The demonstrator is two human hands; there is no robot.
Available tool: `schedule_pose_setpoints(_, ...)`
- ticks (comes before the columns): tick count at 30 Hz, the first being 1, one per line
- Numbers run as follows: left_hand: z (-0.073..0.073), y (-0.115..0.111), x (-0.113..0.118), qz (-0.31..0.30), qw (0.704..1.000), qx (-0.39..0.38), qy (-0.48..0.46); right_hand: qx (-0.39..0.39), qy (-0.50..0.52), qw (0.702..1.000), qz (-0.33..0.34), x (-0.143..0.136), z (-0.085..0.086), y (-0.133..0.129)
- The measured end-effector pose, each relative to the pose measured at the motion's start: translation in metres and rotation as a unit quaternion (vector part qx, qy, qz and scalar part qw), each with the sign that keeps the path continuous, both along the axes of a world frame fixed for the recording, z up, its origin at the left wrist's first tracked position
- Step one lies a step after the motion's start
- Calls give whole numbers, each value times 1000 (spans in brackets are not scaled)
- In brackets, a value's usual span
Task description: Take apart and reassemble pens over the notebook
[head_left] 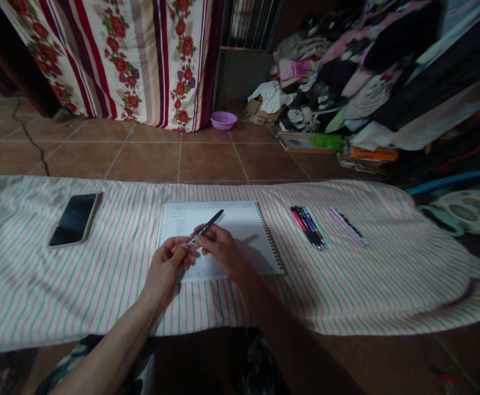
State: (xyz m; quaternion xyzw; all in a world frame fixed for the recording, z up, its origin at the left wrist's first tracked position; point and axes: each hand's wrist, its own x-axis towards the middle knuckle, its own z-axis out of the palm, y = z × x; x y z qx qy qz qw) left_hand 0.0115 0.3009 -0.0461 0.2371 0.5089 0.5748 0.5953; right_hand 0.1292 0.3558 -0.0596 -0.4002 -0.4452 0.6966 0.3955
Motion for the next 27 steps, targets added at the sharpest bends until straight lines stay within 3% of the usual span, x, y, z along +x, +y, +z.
schedule_pose_setpoints(7,1,0,0,0,1000,15,-1,1,-4,1000,-5,-3,-7,1)
schedule_pose_setpoints(15,1,-1,0,2,1000,9,-3,15,3,1000,16,-3,2,-1)
schedule_pose_setpoints(27,-3,-2,-1,-19,1000,13,-10,-12,-2,1000,21,0,-4,0)
